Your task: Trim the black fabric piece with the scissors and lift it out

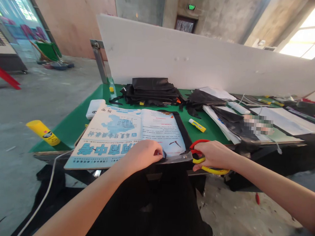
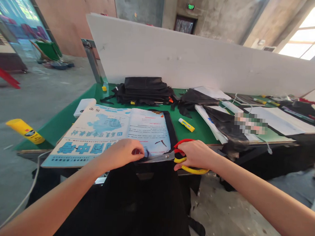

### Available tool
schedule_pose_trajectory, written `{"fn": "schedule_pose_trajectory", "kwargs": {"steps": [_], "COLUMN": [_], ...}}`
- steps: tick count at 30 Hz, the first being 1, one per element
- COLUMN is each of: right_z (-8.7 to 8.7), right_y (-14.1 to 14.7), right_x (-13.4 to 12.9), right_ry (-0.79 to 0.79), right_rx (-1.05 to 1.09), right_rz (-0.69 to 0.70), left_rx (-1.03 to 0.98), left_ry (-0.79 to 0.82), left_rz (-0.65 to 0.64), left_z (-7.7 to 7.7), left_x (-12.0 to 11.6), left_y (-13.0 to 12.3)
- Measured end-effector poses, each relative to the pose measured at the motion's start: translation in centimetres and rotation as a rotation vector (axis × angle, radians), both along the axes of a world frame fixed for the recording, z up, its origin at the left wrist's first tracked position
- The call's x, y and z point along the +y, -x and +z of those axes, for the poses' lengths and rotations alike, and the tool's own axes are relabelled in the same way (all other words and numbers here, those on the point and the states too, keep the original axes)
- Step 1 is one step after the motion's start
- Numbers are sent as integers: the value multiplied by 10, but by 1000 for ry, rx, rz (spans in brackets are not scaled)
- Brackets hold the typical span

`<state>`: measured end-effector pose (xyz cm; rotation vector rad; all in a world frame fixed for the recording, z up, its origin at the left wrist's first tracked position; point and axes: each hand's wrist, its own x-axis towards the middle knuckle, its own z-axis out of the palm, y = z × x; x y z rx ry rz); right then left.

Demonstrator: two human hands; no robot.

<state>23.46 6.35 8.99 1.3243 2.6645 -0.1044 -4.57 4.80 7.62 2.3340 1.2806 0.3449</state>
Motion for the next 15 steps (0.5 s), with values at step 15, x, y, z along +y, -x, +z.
{"fn": "schedule_pose_trajectory", "kwargs": {"steps": [15], "right_z": [-6], "right_y": [-4], "right_x": [-10], "right_ry": [-75], "right_rx": [-32], "right_rz": [-50], "left_rx": [-18], "left_ry": [13], "left_rz": [-21], "left_z": [2], "left_x": [0], "left_y": [2]}}
